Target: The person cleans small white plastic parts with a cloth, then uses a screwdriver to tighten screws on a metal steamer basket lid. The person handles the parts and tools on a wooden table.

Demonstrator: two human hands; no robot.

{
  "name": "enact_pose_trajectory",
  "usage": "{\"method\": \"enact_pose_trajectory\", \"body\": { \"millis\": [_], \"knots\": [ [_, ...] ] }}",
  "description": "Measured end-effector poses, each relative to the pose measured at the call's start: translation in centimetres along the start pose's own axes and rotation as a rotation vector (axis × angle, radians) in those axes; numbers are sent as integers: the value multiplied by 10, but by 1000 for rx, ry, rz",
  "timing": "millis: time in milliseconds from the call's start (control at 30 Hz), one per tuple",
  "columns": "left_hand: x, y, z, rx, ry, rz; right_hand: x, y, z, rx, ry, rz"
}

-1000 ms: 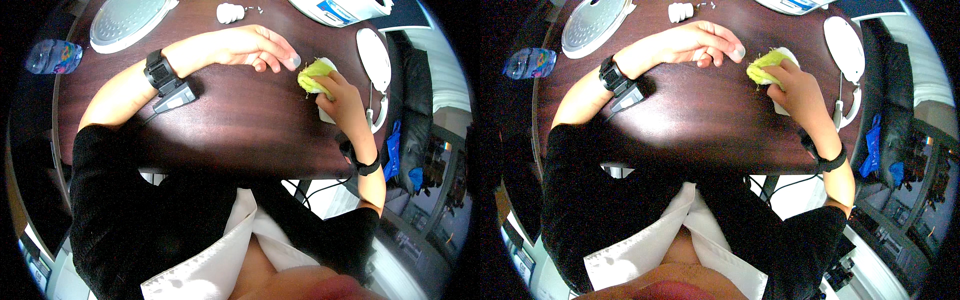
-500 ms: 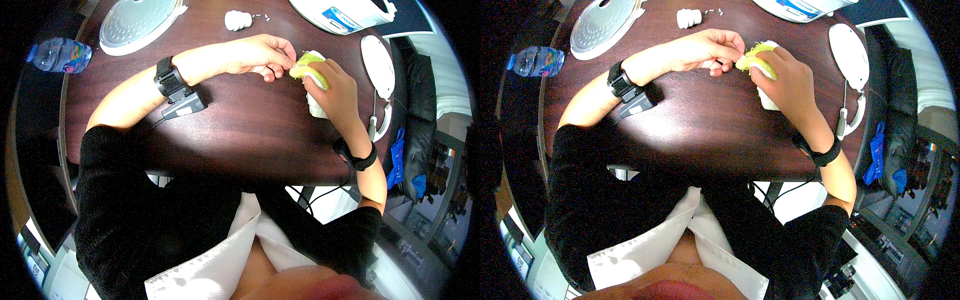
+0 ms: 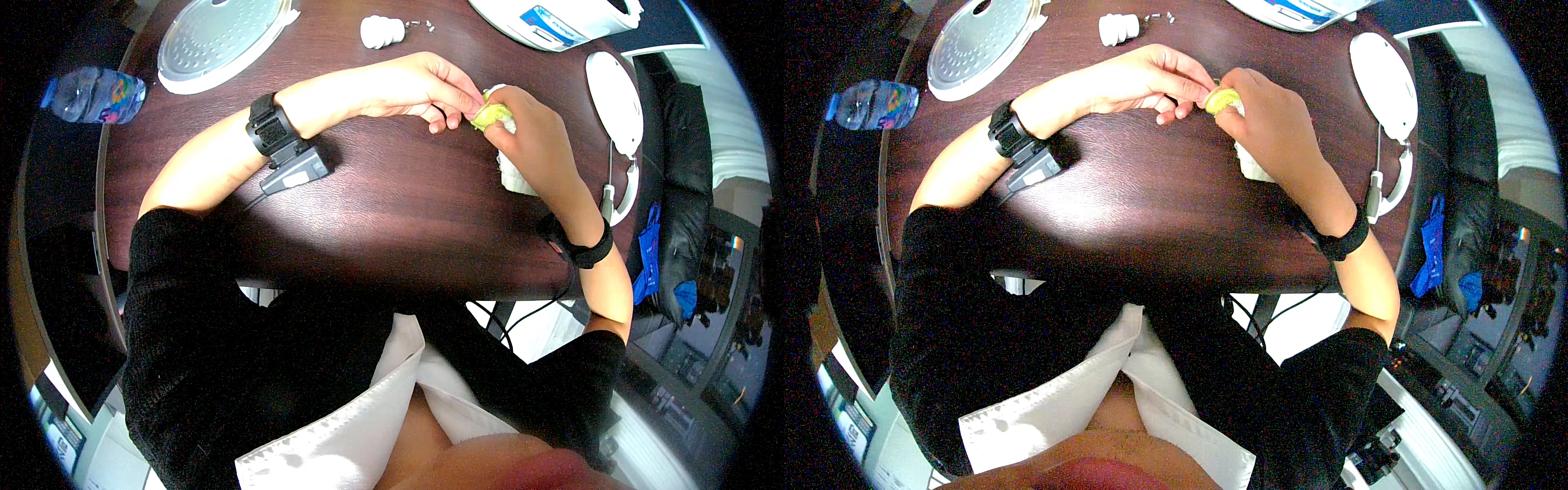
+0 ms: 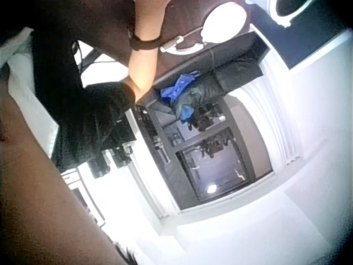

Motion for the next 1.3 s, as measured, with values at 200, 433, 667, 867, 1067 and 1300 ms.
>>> {"method": "enact_pose_trajectory", "body": {
  "millis": [200,433,667,867,1067,1300],
  "knots": [
    [-2,0,-4,-49,69,18,-10,1,-7,-66,14,-84],
    [-1,-1,-6,-8,109,0,-11,5,-17,-59,79,-151],
    [-6,-4,-4,-30,13,34,-16,-7,-3,-83,67,-129],
    [0,1,2,-77,-18,61,-12,-8,-5,-156,83,-74],
    [2,3,3,-77,-34,45,-3,-4,-11,-159,101,-48],
    [-2,-1,-2,-40,65,3,11,3,-34,-163,111,73]
  ]
}}
Point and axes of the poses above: each hand's wrist, its own y-axis away from the middle knuckle, its own z-axis out of the palm, x = y × z, the point moved 6 cm from there along -y, towards the middle knuckle, and after that the axes turned 6 degrees about -y, right-handed, at the moved point
